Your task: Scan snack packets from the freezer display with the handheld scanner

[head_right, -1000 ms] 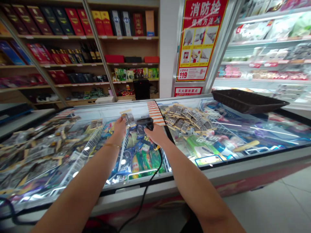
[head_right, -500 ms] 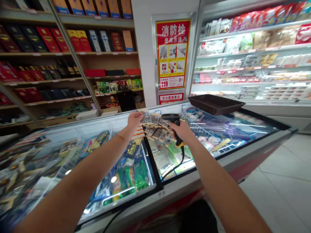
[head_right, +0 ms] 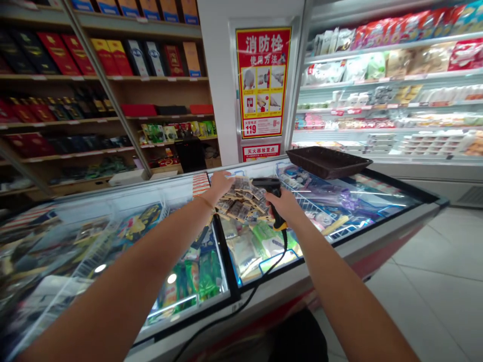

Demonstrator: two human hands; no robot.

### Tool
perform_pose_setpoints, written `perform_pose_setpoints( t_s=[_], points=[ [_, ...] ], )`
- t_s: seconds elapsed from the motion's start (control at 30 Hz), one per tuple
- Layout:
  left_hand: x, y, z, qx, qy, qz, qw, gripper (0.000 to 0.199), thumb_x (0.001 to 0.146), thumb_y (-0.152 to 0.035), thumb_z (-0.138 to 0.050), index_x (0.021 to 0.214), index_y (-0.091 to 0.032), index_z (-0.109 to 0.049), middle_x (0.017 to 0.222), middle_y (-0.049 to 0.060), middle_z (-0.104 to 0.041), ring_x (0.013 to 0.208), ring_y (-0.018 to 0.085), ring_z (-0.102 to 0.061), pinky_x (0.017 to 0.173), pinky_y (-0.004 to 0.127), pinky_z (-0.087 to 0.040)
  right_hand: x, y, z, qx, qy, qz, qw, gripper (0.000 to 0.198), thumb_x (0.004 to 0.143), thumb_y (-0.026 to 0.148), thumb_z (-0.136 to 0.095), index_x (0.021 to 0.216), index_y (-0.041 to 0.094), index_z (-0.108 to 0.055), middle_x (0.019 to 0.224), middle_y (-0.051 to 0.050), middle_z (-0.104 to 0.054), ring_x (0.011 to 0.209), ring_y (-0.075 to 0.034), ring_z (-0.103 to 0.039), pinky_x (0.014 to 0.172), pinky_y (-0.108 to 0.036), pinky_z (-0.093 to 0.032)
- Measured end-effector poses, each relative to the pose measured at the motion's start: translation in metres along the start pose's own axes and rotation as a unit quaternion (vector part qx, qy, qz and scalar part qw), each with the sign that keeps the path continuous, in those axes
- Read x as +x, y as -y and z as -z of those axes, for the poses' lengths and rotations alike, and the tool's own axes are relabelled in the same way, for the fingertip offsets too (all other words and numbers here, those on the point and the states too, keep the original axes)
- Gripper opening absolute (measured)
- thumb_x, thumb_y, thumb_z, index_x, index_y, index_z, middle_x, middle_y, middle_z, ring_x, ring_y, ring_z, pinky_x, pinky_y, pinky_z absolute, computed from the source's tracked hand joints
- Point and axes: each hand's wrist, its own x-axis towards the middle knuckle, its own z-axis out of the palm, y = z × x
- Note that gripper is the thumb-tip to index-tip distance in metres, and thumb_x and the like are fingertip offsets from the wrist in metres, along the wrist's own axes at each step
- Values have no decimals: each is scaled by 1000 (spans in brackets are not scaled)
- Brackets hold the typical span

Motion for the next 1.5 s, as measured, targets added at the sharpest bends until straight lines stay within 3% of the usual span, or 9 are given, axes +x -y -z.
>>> perform_pose_setpoints(
  t_s=[0.17, 0.3, 0.47, 0.63, 0.8, 0.93, 1.17, 1.37, 1.5],
  points=[
    [-15, 66, 62, 61, -27, 70, 995, 34, 91, -30, -66, 122, -18, -73, 129, 17, -71, 138, 36, -55, 114, 47, -41, -13, 4, -56, 4, 47, 8, 999, 22, 85, 26, -77, 78, 20, -57, 55, 1, -63, 37, -12, -53, 37, -23, -44],
    [-44, 149, 121, 134, -79, 176, 972, 46, 90, -33, -69, 133, -16, -63, 146, 25, -57, 140, 43, -51, 109, 55, -46, -28, 3, -110, 15, 99, 15, 995, 21, 87, 23, -74, 78, 20, -55, 58, 1, -64, 37, -11, -53, 36, -22, -43],
    [-95, 249, 191, 210, -124, 254, 936, 46, 92, -35, -67, 130, -10, -60, 152, 30, -50, 146, 48, -43, 116, 63, -38, -43, -2, -177, 37, 169, 8, 985, 23, 85, 25, -76, 77, 20, -55, 60, 1, -62, 39, -11, -54, 36, -23, -44],
    [-136, 307, 234, 202, -137, 278, 929, 39, 92, -35, -66, 125, -16, -65, 157, 30, -49, 151, 51, -39, 117, 71, -32, -58, -16, -226, 46, 212, 11, 976, 25, 83, 31, -79, 79, 20, -57, 59, 2, -62, 39, -11, -53, 36, -23, -43],
    [-146, 314, 233, 142, -169, 274, 936, 25, 89, -35, -70, 107, -17, -69, 141, 27, -62, 139, 52, -52, 114, 73, -35, -62, -41, -236, 26, 226, 25, 974, 27, 81, 35, -80, 79, 20, -58, 61, 3, -62, 39, -11, -53, 36, -24, -43],
    [-141, 303, 215, 120, -210, 305, 921, 40, 79, -31, -80, 111, -14, -65, 142, 30, -58, 140, 52, -50, 112, 70, -38, -58, -55, -228, 9, 235, 25, 972, 27, 80, 36, -80, 80, 20, -58, 62, 3, -63, 40, -11, -54, 36, -24, -41],
    [-134, 291, 197, 55, -206, 343, 915, 42, 59, -33, -89, 89, -17, -64, 128, 30, -66, 140, 57, -48, 108, 72, -39, -65, -49, -221, -16, 233, 21, 972, 30, 79, 39, -80, 76, 21, -56, 58, 2, -63, 39, -11, -52, 38, -24, -41],
    [-136, 274, 181, -49, -173, 281, 943, 30, 84, -28, -69, 111, -17, -63, 119, 25, -74, 126, 40, -67, 106, 54, -48, -70, -45, -220, -15, 229, 30, 973, 25, 81, 34, -76, 77, 21, -55, 59, 2, -62, 39, -11, -52, 38, -24, -41],
    [-130, 263, 175, -118, -183, 219, 951, 24, 89, -23, -56, 109, -15, -68, 109, 16, -79, 111, 30, -74, 95, 38, -54, -73, -45, -220, -32, 227, 47, 972, 24, 83, 34, -75, 79, 22, -54, 59, 3, -62, 38, -11, -52, 39, -24, -41]
  ],
)
